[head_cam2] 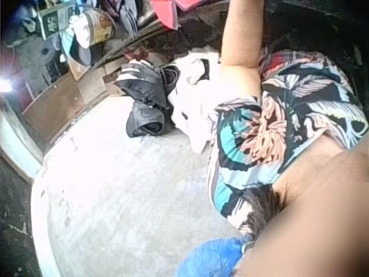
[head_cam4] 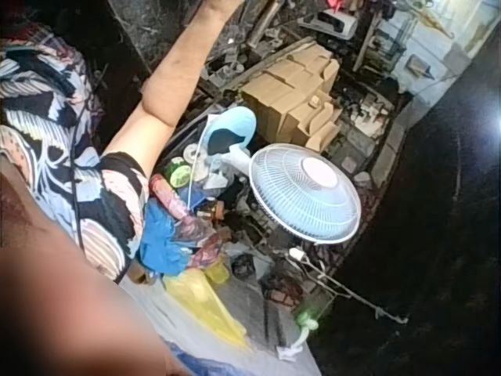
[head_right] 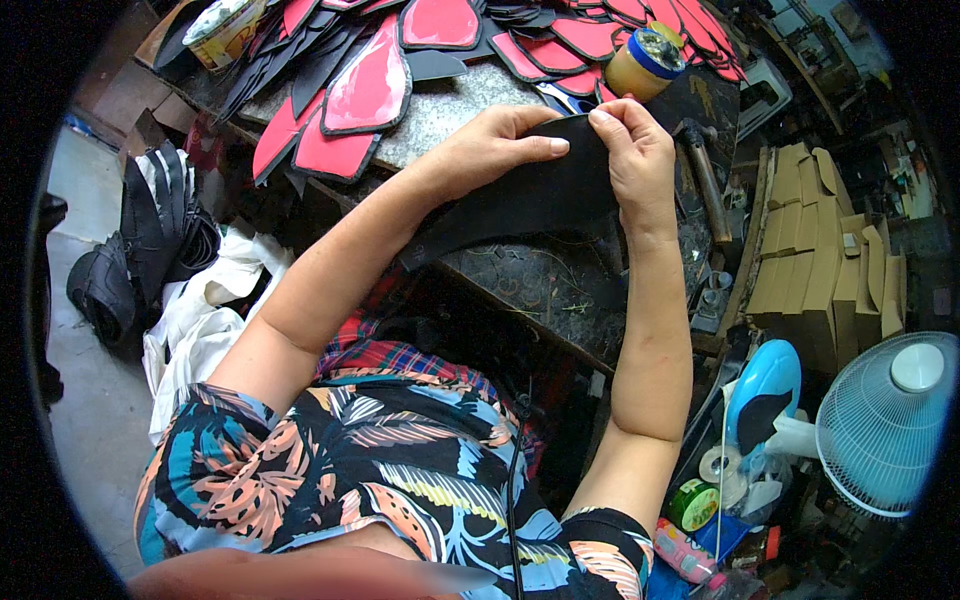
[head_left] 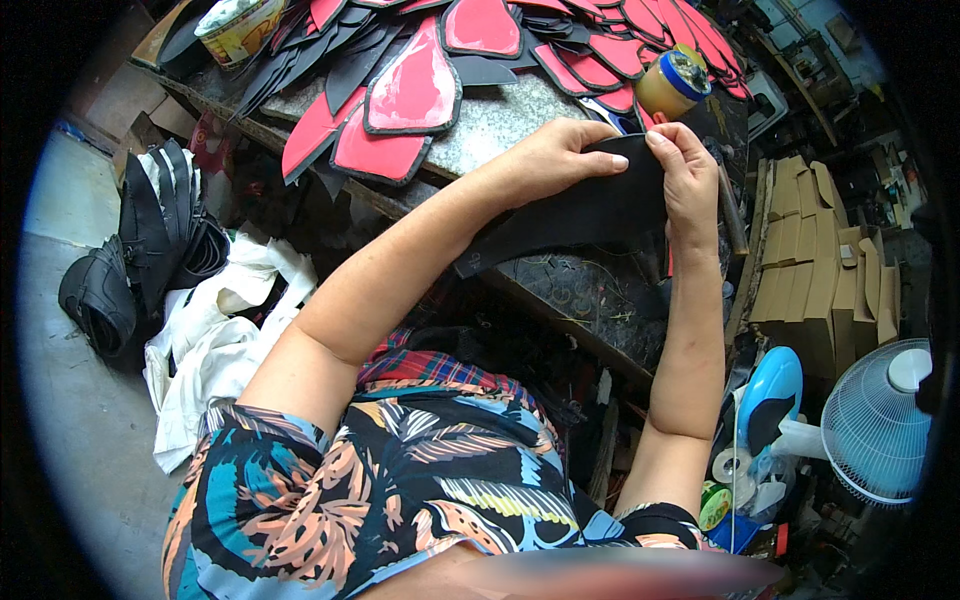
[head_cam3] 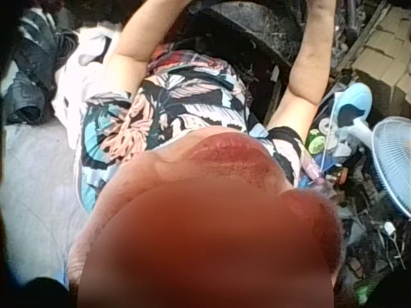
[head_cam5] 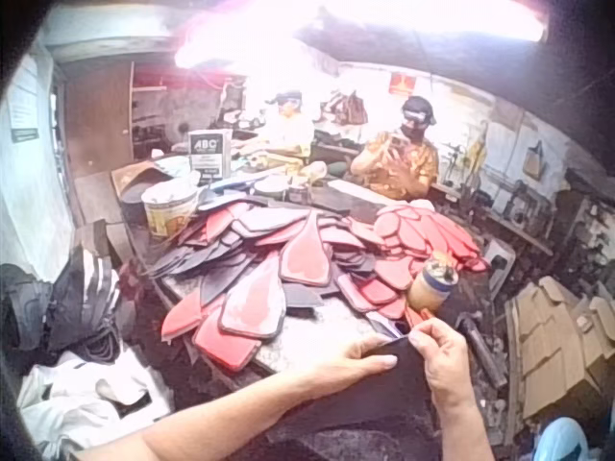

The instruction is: The person uses a red utility knife to trim the edges of pink and black shoe insoles at a workbench. They repeatedly pick up insoles, trim along the edges, flip them over, and place them back on the pile.

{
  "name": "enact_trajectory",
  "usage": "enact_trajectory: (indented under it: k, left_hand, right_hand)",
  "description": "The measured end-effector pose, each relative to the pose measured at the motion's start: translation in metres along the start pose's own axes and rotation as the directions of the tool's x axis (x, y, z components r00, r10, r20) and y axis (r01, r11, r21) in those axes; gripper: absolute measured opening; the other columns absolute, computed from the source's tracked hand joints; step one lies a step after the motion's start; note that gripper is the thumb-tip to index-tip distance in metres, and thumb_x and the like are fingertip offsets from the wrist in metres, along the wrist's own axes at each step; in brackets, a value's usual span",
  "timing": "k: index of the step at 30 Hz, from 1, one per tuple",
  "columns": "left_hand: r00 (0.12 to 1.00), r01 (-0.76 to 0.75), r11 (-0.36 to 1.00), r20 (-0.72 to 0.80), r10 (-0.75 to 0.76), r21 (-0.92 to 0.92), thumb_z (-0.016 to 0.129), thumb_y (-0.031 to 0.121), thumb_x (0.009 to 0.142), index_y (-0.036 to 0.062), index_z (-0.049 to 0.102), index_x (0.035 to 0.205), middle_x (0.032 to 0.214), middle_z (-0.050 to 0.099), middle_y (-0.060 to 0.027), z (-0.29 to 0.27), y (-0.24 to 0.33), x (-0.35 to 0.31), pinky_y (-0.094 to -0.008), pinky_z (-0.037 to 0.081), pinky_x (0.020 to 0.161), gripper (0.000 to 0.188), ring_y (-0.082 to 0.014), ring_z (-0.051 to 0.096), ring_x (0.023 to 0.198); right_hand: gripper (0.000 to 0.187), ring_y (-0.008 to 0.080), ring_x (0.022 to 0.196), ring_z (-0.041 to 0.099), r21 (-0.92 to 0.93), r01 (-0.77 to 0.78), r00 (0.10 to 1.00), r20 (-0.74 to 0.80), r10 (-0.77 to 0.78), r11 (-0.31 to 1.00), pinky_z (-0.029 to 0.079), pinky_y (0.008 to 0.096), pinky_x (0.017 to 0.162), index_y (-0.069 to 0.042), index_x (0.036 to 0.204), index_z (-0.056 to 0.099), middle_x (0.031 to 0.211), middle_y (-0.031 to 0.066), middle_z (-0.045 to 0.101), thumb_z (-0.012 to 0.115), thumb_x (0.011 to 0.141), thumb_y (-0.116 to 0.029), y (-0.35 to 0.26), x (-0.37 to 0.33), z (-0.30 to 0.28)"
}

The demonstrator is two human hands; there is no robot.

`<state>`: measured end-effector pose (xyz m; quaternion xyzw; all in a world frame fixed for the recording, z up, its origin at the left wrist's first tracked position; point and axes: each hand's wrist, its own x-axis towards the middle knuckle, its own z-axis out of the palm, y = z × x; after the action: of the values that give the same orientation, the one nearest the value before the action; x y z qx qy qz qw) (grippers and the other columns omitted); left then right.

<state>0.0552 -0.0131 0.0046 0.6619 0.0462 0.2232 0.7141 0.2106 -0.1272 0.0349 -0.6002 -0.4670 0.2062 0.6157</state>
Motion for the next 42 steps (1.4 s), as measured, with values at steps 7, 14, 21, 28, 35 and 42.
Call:
enact_trajectory:
  k: [7, 14, 21, 28, 35, 42]
  left_hand:
    - [0.999, 0.018, 0.998, -0.032, -0.02, -0.057, 0.063, 0.018, 0.095, -0.0034, 0.069, 0.103, 0.083, 0.067, 0.0006, -0.003, -0.005, 0.003, -0.0237, 0.05, 0.068, 0.024, -0.0058, 0.06, 0.077]
    - [0.999, 0.033, 0.999, 0.008, -0.033, 0.0, 0.063, 0.023, 0.097, -0.0026, 0.069, 0.109, 0.094, 0.069, -0.0013, -0.003, -0.006, 0.002, -0.022, 0.05, 0.072, 0.029, -0.0059, 0.061, 0.081]
    - [0.999, 0.024, 0.998, -0.027, -0.022, 0.058, 0.058, 0.019, 0.094, -0.0041, 0.07, 0.104, 0.086, 0.068, -0.0016, -0.003, -0.003, 0.004, -0.0235, 0.049, 0.069, 0.028, -0.0065, 0.059, 0.076]
    - [0.997, -0.034, 0.996, -0.064, 0.04, 0.087, 0.053, 0.016, 0.091, -0.0051, 0.068, 0.095, 0.077, 0.062, -0.0002, -0.004, -0.005, 0.004, -0.0255, 0.047, 0.066, 0.026, -0.0071, 0.054, 0.071]
    - [0.998, 0.059, 0.998, -0.031, -0.058, 0.029, 0.055, 0.021, 0.097, -0.0007, 0.067, 0.095, 0.079, 0.062, 0.0024, -0.005, -0.001, 0.003, -0.0235, 0.046, 0.064, 0.025, -0.0052, 0.054, 0.071]
    - [0.999, 0.023, 0.998, -0.039, -0.025, -0.051, 0.053, 0.021, 0.1, 0.0003, 0.062, 0.106, 0.084, 0.061, 0.0028, -0.005, -0.001, 0.003, -0.0209, 0.048, 0.064, 0.024, -0.0051, 0.057, 0.075]
  right_hand:
    - [0.013, 0.0044, 0.078, 0.057, -0.179, 0.041, 0.999, 0.039, -0.034, 0.983, 0.046, 0.0203, 0.074, -0.002, 0.097, 0.07, 0.082, -0.0022, 0.065, 0.069, 0.091, -0.014, -0.008, -0.001, 0.001]
    - [0.014, 0.008, 0.072, 0.059, -0.45, 0.274, 0.96, 0.174, -0.218, 0.85, 0.047, 0.0253, 0.07, -0.001, 0.089, 0.07, 0.077, 0.0038, 0.067, 0.07, 0.089, -0.015, -0.014, -0.004, 0.001]
    - [0.019, 0.0047, 0.072, 0.056, -0.323, 0.029, 0.994, 0.106, 0.006, 0.946, 0.045, 0.0224, 0.066, 0.0, 0.091, 0.07, 0.079, -0.0014, 0.066, 0.069, 0.092, -0.019, -0.003, -0.001, 0.001]
    - [0.016, 0.0042, 0.076, 0.058, -0.076, -0.135, 0.98, 0.133, 0.145, 0.988, 0.046, 0.0186, 0.069, 0.001, 0.097, 0.071, 0.085, -0.0015, 0.067, 0.072, 0.09, -0.013, -0.008, -0.001, -0.002]
    - [0.018, 0.0038, 0.078, 0.059, -0.13, -0.041, 0.988, 0.139, 0.059, 0.991, 0.047, 0.0181, 0.07, 0.001, 0.102, 0.07, 0.087, -0.0011, 0.067, 0.072, 0.09, -0.012, -0.006, -0.003, 0.0]
    - [0.021, 0.005, 0.076, 0.059, -0.109, 0.005, 0.999, -0.039, -0.01, 0.994, 0.048, 0.0202, 0.07, 0.001, 0.104, 0.07, 0.085, -0.0012, 0.067, 0.075, 0.088, -0.012, 0.0, 0.002, -0.003]
